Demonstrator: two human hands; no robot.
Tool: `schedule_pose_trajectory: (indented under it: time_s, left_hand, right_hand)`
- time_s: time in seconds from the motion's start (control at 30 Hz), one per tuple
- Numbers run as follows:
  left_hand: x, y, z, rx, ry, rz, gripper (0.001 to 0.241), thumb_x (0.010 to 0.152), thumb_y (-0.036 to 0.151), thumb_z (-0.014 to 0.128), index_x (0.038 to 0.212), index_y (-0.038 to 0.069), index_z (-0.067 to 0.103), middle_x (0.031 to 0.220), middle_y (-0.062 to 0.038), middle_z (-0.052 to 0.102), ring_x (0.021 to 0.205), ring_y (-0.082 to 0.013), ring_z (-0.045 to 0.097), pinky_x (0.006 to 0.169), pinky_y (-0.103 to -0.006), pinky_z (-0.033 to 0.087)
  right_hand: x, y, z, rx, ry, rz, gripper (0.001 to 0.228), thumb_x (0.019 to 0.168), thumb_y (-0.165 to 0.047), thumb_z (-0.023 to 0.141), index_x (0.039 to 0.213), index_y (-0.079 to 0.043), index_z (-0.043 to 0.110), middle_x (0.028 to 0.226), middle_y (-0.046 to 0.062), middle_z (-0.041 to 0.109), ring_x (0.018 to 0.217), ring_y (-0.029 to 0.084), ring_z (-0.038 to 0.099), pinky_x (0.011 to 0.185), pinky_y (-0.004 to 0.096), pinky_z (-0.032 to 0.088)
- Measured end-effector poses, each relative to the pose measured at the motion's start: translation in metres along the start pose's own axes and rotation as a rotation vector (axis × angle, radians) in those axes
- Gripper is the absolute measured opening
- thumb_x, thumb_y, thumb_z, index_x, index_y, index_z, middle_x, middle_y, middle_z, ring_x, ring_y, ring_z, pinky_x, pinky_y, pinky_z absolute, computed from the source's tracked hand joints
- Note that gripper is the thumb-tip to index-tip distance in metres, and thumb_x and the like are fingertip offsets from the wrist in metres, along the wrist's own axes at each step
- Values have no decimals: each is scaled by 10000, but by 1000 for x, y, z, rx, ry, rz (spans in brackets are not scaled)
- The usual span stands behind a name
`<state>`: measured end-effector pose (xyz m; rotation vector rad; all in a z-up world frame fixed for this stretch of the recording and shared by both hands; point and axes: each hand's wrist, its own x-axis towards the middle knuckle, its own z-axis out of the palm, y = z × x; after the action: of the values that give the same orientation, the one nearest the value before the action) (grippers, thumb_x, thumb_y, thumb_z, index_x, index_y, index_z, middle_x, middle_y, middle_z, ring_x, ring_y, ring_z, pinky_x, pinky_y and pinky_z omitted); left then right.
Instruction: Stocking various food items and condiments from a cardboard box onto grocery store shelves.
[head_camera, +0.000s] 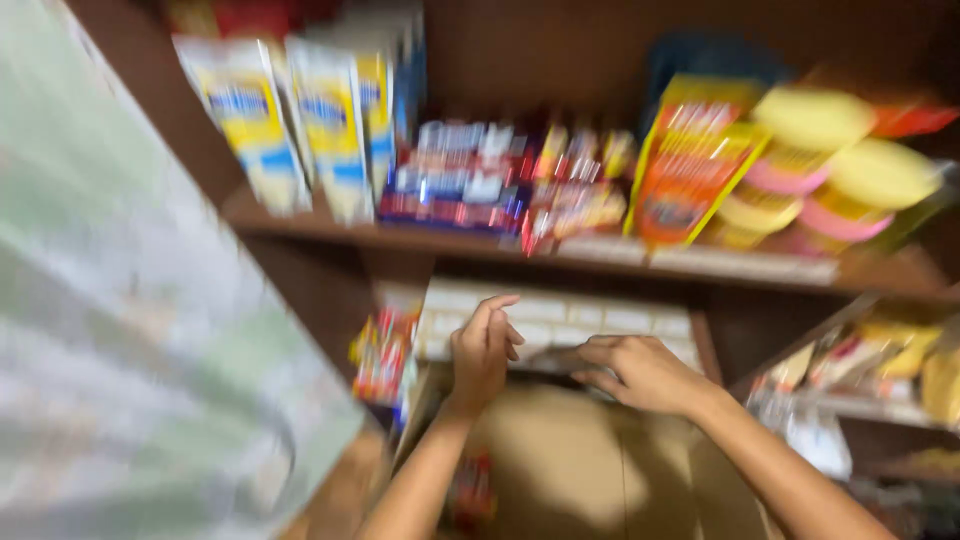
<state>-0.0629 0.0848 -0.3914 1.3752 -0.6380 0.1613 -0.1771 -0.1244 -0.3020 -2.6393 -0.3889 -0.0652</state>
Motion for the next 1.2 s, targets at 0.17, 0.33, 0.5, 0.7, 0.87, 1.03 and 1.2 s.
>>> schedule_pose_trajectory:
  time_s: [0.17, 0.33, 0.5, 0.7, 0.87, 1.03, 1.2]
  left_hand:
    - [-109, -123, -51, 380, 165, -441, 429, 1070, 404, 429, 1244, 116, 695, 623, -106, 664, 562, -170, 674, 568, -381, 540]
    - [-209, -252, -95, 608, -26, -491, 332, 991, 359, 580, 1112, 67, 683, 850, -181, 739, 764, -372, 721, 660, -483, 566]
    - [-247, -328, -95, 802, -188, -740, 245, 872, 282, 675, 996, 84, 747, 904, -270, 710, 892, -465, 698, 746, -554, 557]
    - [-240, -347, -82, 716, -122, -627, 286, 765, 214, 664, 1002, 86, 760, 881, -259, 724, 870, -469, 694, 763, -543, 563]
    - [-237, -362, -78, 870, -225, -780, 277, 872, 300, 722, 937, 33, 761, 931, -280, 714, 943, -464, 692, 825, -542, 561]
    - [-217, -329, -72, 804, -162, -742, 251, 844, 247, 726, 971, 32, 758, 981, -270, 717, 994, -462, 678, 849, -534, 560]
    - [-166, -250, -67, 933, -140, -315, 388, 714, 89, 704, 1100, 79, 747, 1193, -192, 694, 1179, -469, 571, 1022, -517, 489]
  right_hand:
    - [-6, 64, 123, -78, -632, 232, 487, 991, -448, 603, 1430, -240, 583, 1159, 119, 749, 1126, 316, 685, 1053, 412, 485]
    - [-21, 160, 235, 83, -649, 129, 503, 926, -368, 657, 1397, -208, 584, 1389, 86, 616, 1234, 327, 593, 1046, 414, 472]
    - [3, 165, 298, 108, -526, 190, 523, 882, -303, 679, 1381, -171, 589, 1455, 116, 539, 1285, 355, 524, 1063, 428, 450]
    - [42, 148, 393, 104, -372, 250, 551, 830, -225, 706, 1361, -127, 595, 1533, 152, 446, 1347, 389, 442, 1084, 445, 424]
    - [79, 156, 411, 67, -352, 199, 567, 806, -152, 678, 1370, -202, 639, 1574, 166, 388, 1343, 442, 405, 1076, 451, 404]
    - [81, 179, 455, 75, -342, 220, 517, 840, -153, 638, 1356, -178, 657, 1473, 150, 560, 1249, 396, 581, 1026, 433, 494]
    - [78, 156, 405, 92, -360, 268, 259, 832, -244, 688, 1040, -122, 783, 1323, 124, 672, 1157, 350, 654, 945, 431, 538]
